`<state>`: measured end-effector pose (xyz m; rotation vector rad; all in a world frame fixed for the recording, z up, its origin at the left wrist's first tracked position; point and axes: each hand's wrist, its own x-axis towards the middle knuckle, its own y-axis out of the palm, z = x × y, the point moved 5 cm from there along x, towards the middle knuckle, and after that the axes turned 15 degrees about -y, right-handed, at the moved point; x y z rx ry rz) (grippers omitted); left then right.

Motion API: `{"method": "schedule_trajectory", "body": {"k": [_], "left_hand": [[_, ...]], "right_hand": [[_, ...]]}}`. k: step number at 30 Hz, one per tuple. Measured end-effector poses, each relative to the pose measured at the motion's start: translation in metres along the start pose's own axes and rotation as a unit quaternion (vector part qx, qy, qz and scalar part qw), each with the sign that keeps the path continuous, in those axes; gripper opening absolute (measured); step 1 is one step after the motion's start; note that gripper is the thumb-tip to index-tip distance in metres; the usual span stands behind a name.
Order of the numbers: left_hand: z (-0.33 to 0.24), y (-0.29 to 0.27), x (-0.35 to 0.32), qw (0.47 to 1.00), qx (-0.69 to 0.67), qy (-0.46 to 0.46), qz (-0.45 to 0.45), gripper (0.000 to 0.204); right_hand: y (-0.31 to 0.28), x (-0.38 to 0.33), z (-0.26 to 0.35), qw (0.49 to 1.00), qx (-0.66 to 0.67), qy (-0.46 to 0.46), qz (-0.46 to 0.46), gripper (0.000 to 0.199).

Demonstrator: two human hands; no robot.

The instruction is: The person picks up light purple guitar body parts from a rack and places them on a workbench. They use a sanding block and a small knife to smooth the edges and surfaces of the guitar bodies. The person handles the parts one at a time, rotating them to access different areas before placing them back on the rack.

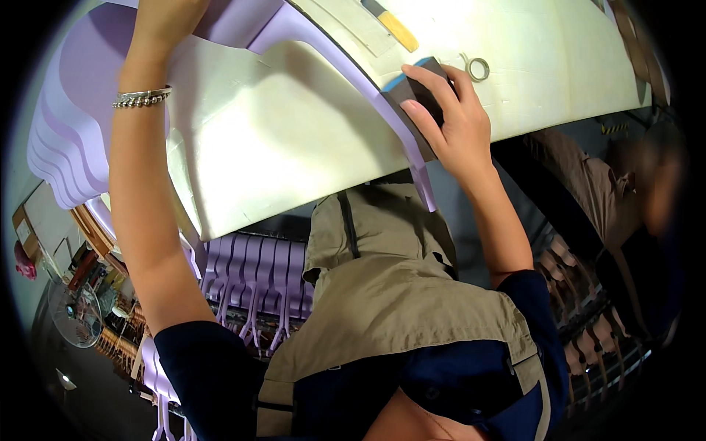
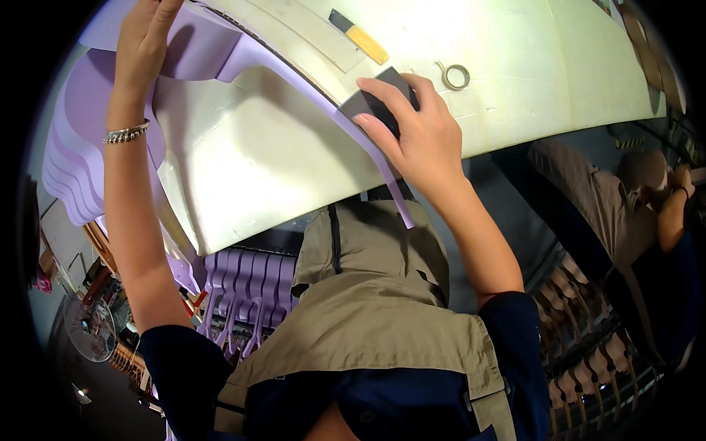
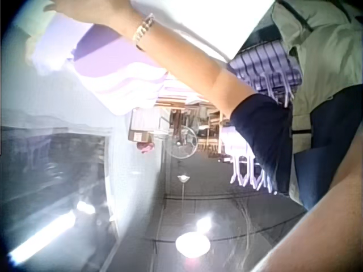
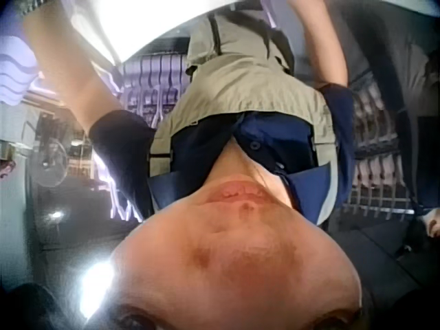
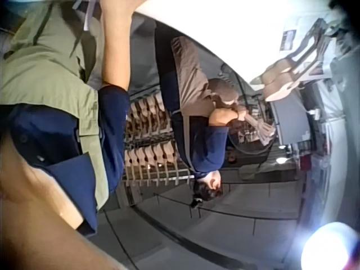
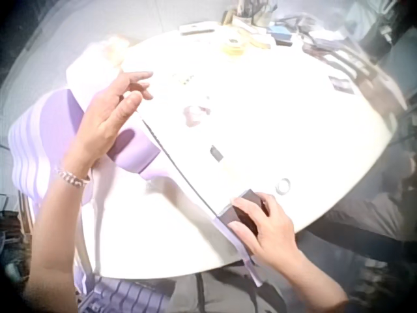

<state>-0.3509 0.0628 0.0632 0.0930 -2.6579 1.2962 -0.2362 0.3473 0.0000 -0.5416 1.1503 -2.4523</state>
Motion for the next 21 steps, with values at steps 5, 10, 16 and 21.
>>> {"method": "schedule_trajectory", "body": {"k": [5, 10, 16, 21], "left_hand": [[0.024, -0.001, 0.007, 0.999, -0.006, -0.034, 0.038, 0.043], [-0.037, 0.000, 0.004, 0.996, -0.070, 0.037, 0.038, 0.055], [-0.021, 0.002, 0.007, 0.996, -0.086, 0.034, 0.013, 0.051], [0.003, 0.000, 0.005, 0.999, -0.044, 0.003, 0.012, 0.040]], "right_hand": [[0.009, 0.047, 0.008, 0.997, -0.034, -0.062, -0.028, 0.032], [0.021, 0.086, 0.014, 0.997, -0.021, -0.058, -0.047, 0.033], [0.024, 0.116, 0.024, 0.995, -0.029, -0.075, -0.052, 0.035], [0.018, 0.125, 0.030, 0.994, -0.026, -0.081, -0.066, 0.036]]}}
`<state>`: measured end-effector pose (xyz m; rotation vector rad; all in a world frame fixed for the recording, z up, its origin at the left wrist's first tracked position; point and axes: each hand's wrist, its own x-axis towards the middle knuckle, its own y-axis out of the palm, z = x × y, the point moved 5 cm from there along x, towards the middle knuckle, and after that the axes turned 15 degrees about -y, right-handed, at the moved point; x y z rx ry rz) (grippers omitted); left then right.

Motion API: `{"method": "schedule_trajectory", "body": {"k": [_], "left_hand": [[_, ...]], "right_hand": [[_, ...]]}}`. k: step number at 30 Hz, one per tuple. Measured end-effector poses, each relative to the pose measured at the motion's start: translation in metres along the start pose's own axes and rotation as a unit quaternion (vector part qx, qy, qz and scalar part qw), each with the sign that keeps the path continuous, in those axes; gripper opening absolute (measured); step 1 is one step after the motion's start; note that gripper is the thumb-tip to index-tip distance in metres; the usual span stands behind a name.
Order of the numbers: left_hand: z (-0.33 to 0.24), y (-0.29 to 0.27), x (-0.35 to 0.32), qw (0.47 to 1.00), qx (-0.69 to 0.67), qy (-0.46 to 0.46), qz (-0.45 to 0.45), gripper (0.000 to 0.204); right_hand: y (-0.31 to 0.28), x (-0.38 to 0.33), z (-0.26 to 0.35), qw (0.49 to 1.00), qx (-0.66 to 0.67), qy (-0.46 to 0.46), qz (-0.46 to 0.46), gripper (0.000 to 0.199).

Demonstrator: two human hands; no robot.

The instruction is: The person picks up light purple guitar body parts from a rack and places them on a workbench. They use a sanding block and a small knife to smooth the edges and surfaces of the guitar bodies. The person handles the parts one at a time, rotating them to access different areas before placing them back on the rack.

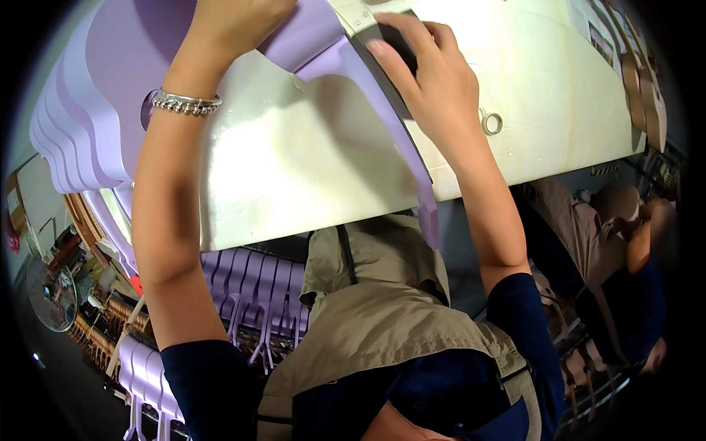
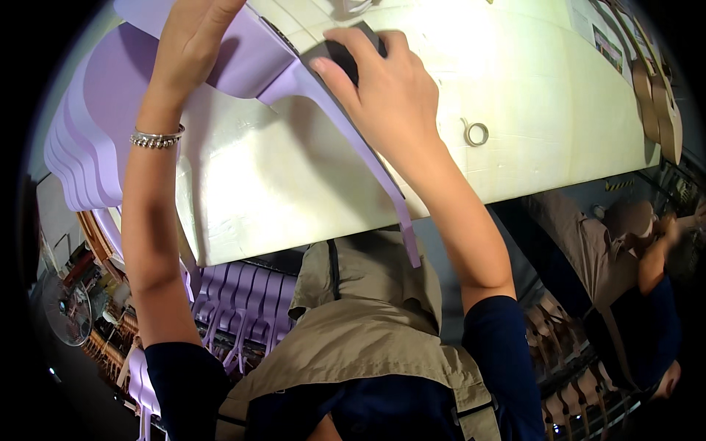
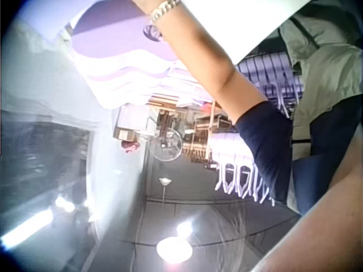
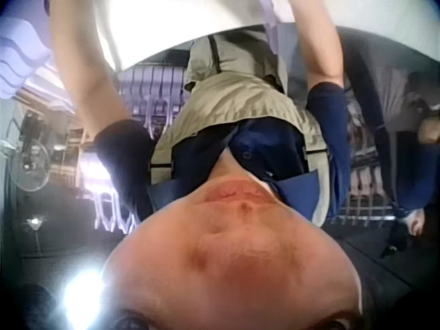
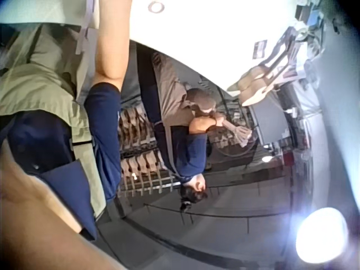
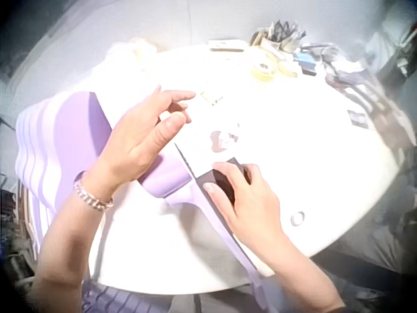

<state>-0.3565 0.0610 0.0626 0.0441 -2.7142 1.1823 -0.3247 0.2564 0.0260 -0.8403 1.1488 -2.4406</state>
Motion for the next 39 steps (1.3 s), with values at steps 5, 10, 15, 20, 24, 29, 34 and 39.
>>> {"method": "schedule_trajectory", "body": {"k": [5, 10, 15, 20, 24, 29, 34, 39], "left_hand": [[-0.024, 0.001, 0.001, 0.999, -0.029, 0.018, -0.009, 0.049], [-0.024, 0.004, 0.003, 0.999, -0.045, 0.021, -0.002, 0.051], [-0.028, 0.001, -0.002, 0.998, -0.052, 0.018, -0.004, 0.053], [-0.023, 0.006, 0.003, 0.999, -0.034, -0.028, -0.023, 0.055], [-0.011, -0.004, 0.020, 0.984, -0.117, -0.133, 0.029, 0.057], [-0.025, 0.004, 0.004, 0.999, -0.042, -0.024, -0.011, 0.061], [-0.043, -0.014, -0.009, 0.998, -0.034, 0.025, -0.056, 0.058], [-0.030, -0.001, -0.063, 0.914, -0.119, 0.105, -0.374, 0.021]], "right_hand": [[0.010, -0.010, -0.006, 1.000, 0.000, 0.002, 0.010, 0.036], [0.008, -0.008, -0.008, 1.000, 0.013, 0.011, 0.023, 0.035], [-0.019, -0.088, -0.017, 0.992, 0.050, 0.048, 0.105, 0.034], [-0.024, -0.101, -0.019, 0.989, 0.074, 0.083, 0.100, 0.034], [0.002, -0.030, -0.017, 0.995, 0.078, 0.040, 0.051, 0.034], [-0.027, -0.107, -0.023, 0.986, 0.095, 0.080, 0.110, 0.034], [-0.072, -0.169, -0.042, 0.963, 0.113, 0.169, 0.176, 0.033], [-0.083, -0.093, -0.111, 0.990, 0.008, 0.132, 0.047, 0.033]]}}
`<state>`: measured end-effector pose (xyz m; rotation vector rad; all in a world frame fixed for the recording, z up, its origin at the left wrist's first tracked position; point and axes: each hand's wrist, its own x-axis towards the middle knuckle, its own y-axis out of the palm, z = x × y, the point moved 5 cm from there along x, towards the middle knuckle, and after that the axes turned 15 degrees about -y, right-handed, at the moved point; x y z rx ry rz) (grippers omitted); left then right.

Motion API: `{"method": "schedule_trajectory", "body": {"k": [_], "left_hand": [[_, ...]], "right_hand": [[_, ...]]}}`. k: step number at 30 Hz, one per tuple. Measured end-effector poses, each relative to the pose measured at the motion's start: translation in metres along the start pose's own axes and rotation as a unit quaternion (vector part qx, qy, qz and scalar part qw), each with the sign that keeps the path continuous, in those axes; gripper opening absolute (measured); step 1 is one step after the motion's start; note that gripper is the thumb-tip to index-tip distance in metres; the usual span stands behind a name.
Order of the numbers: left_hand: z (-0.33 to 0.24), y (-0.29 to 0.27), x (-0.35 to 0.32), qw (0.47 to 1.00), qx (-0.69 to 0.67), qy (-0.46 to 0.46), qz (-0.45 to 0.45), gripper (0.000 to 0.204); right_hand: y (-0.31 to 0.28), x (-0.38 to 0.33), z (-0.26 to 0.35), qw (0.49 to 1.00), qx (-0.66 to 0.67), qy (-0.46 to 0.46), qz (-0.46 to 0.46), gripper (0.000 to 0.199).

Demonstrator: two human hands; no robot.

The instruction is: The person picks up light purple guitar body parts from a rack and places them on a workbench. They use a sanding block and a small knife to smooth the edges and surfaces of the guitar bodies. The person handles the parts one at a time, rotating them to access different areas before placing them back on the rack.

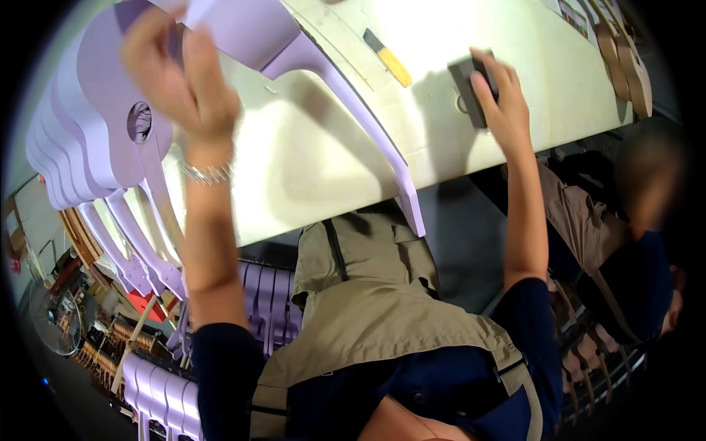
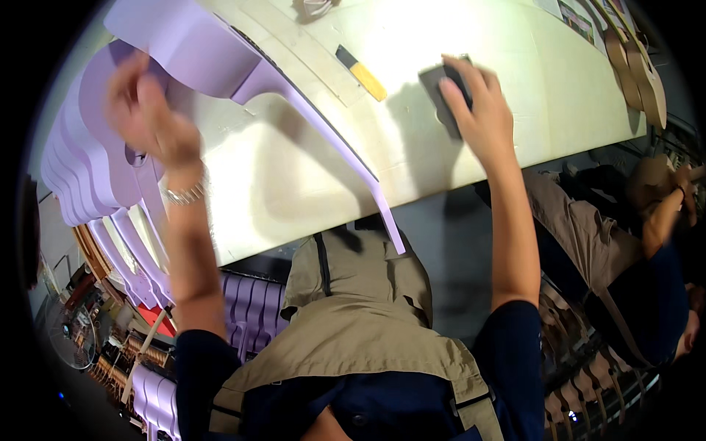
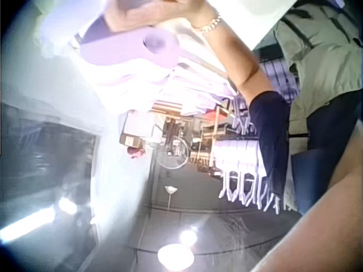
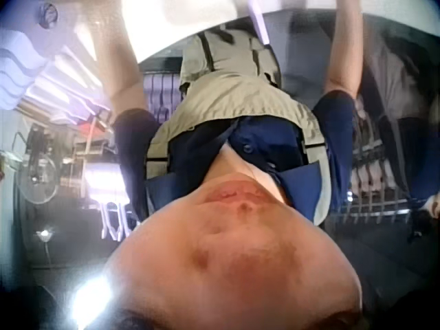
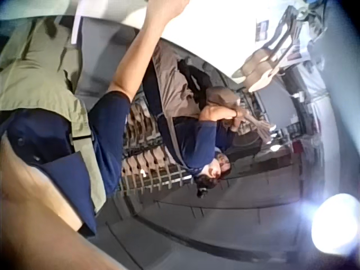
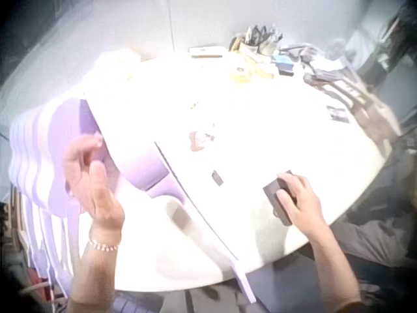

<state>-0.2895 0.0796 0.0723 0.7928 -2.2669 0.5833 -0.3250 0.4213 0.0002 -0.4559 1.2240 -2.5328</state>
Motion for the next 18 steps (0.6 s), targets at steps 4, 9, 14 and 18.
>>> {"method": "schedule_trajectory", "body": {"k": [4, 9, 14, 18], "left_hand": [[0.004, -0.014, -0.127, 0.908, -0.053, -0.407, -0.081, 0.026], [0.016, 0.050, -0.165, 0.690, -0.295, -0.661, 0.021, 0.043], [0.018, 0.072, -0.135, 0.667, -0.304, -0.676, 0.073, 0.050], [0.022, 0.066, -0.133, 0.670, -0.259, -0.691, 0.079, 0.055]], "right_hand": [[0.032, 0.055, 0.019, 0.953, -0.217, -0.202, -0.067, 0.030], [0.101, 0.063, 0.045, 0.984, -0.154, -0.088, 0.007, 0.021], [0.110, 0.067, 0.041, 0.984, -0.144, -0.014, 0.107, 0.022], [0.095, 0.067, 0.037, 0.995, -0.003, 0.058, 0.079, 0.019]]}}
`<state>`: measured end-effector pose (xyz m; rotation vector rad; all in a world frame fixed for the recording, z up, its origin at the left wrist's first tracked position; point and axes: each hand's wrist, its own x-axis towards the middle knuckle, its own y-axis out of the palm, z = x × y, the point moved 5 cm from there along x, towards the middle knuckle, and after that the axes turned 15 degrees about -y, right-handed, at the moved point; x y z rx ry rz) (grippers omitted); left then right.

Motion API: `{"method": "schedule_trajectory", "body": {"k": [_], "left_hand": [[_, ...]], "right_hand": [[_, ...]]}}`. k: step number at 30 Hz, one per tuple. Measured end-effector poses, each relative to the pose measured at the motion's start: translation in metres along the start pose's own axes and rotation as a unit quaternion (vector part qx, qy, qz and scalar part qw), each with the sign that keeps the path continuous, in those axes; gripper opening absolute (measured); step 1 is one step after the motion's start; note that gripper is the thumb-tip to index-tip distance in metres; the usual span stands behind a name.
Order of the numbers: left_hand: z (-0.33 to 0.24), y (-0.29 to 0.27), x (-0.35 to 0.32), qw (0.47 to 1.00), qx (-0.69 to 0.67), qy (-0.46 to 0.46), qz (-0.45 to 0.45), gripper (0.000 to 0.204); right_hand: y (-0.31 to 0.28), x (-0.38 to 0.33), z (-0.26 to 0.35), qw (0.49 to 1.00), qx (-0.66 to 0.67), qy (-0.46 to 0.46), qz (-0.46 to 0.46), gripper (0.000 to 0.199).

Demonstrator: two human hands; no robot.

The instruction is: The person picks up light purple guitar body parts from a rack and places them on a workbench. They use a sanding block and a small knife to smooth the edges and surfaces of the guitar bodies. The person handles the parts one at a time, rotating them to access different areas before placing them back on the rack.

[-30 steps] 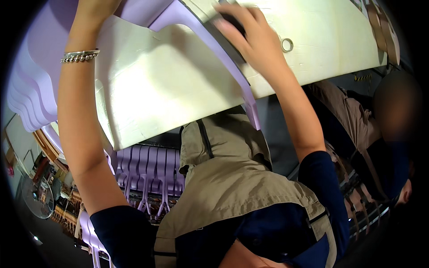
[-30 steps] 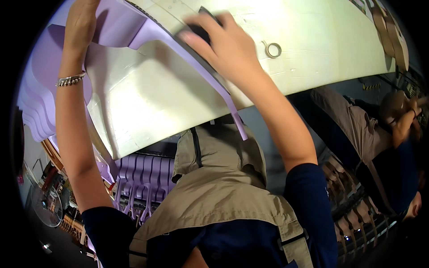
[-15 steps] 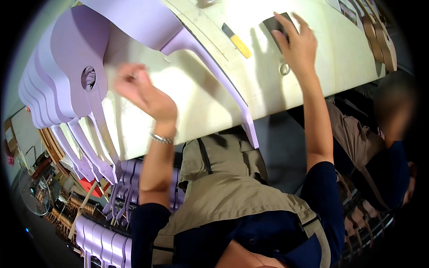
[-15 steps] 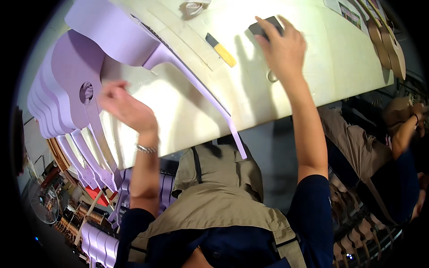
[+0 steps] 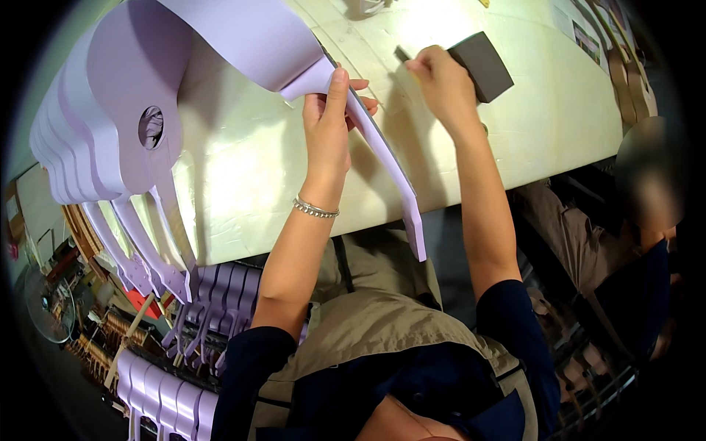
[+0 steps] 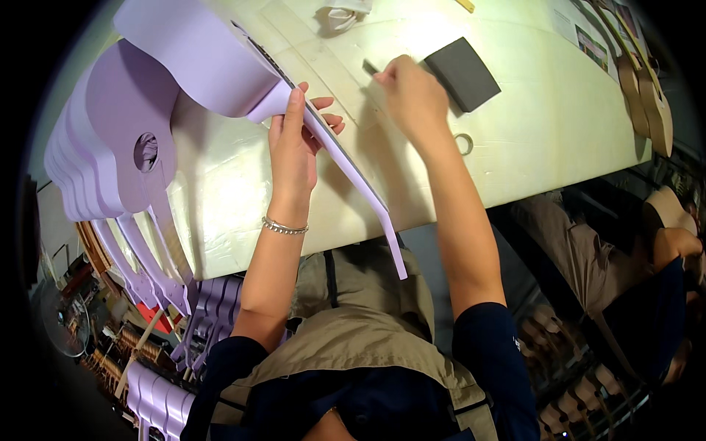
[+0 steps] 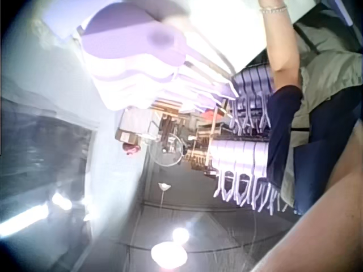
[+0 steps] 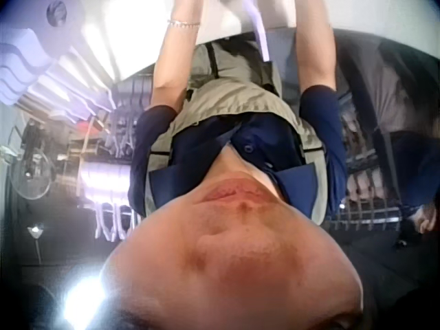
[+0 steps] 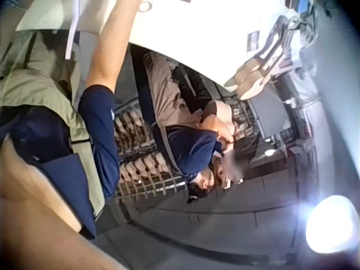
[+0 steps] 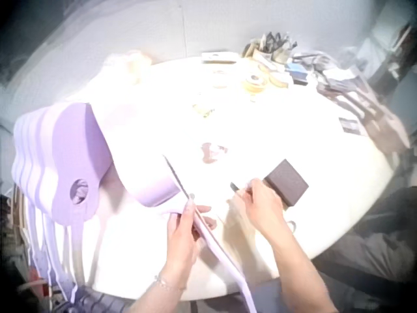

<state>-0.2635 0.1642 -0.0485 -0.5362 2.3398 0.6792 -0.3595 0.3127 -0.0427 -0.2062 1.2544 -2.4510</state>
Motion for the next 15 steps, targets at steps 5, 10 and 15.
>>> {"method": "schedule_trajectory", "body": {"k": [5, 10, 15], "left_hand": [[-0.006, -0.001, 0.003, 0.999, -0.023, 0.002, -0.030, 0.049], [-0.007, -0.002, 0.001, 1.000, -0.015, 0.001, -0.026, 0.054], [-0.008, -0.004, 0.000, 0.999, -0.023, -0.017, -0.031, 0.057]], "right_hand": [[-0.012, -0.005, -0.008, 0.946, 0.316, 0.024, -0.061, 0.029], [-0.017, -0.006, 0.017, 0.973, 0.217, -0.072, 0.037, 0.037], [-0.021, 0.003, 0.037, 0.966, 0.171, -0.152, 0.117, 0.043]]}}
